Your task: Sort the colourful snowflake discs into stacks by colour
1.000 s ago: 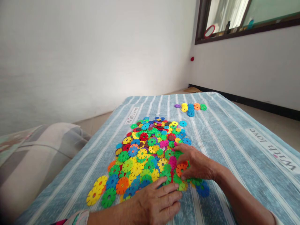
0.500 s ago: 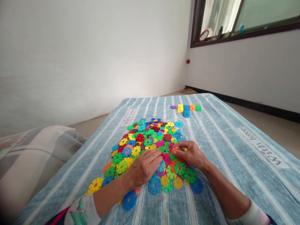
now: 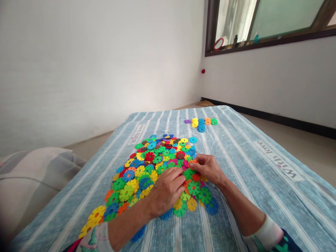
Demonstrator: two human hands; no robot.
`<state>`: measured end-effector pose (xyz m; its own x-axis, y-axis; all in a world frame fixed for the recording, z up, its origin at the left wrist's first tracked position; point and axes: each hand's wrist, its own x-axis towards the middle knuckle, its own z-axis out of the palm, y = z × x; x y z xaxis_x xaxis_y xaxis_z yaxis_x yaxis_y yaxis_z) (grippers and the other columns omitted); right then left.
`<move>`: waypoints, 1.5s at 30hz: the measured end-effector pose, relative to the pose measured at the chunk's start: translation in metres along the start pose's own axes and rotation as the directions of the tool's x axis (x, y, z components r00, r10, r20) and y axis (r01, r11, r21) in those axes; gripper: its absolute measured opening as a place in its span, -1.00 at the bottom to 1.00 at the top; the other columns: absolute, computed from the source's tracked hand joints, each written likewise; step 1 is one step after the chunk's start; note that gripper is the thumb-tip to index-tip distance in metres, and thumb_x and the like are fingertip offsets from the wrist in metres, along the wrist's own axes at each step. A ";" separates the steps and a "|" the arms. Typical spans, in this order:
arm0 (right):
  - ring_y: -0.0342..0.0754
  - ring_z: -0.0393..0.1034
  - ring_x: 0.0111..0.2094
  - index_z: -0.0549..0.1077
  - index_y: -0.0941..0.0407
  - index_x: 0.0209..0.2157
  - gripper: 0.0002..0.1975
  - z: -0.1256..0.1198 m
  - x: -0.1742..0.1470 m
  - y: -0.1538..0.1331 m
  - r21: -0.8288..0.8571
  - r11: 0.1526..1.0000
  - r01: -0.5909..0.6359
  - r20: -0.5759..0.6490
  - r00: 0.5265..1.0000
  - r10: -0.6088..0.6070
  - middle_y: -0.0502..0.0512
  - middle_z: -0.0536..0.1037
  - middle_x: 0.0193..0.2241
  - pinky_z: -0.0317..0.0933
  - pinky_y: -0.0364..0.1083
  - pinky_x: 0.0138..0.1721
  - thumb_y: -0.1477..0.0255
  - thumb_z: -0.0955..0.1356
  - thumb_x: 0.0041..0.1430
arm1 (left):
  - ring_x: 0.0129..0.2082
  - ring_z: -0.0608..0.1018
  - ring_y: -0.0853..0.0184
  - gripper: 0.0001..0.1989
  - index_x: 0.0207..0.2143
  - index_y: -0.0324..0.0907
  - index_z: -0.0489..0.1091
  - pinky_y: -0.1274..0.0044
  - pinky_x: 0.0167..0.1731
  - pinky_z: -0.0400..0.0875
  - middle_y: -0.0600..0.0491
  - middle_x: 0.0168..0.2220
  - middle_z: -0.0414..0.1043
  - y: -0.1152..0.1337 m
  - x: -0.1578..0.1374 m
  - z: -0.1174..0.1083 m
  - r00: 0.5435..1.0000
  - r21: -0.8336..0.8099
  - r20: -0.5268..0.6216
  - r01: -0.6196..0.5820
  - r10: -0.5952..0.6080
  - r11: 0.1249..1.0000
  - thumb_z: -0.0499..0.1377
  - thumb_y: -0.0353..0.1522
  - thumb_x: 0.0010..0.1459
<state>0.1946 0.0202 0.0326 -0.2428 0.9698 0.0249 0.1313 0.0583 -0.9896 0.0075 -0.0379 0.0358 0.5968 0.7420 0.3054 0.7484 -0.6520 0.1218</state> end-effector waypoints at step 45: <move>-0.23 0.27 -0.63 0.43 0.19 -0.54 -0.72 0.011 -0.001 0.005 0.271 0.962 -0.020 0.186 0.982 -0.032 -0.07 0.44 -0.67 0.08 -0.22 -0.59 0.29 0.50 -0.14 | -0.18 0.49 0.32 -0.78 -0.44 -0.20 0.39 0.50 -0.12 0.34 -0.03 -0.23 0.47 0.000 0.014 -0.014 0.907 -0.629 -0.132 0.235 -0.400 0.741 -0.01 -0.42 0.19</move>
<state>0.1854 0.0172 0.0261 -0.4217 0.9063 0.0295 -0.1288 -0.0277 -0.9913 0.0121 -0.0293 0.0530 0.2035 0.9134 0.3526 0.5124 -0.4062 0.7566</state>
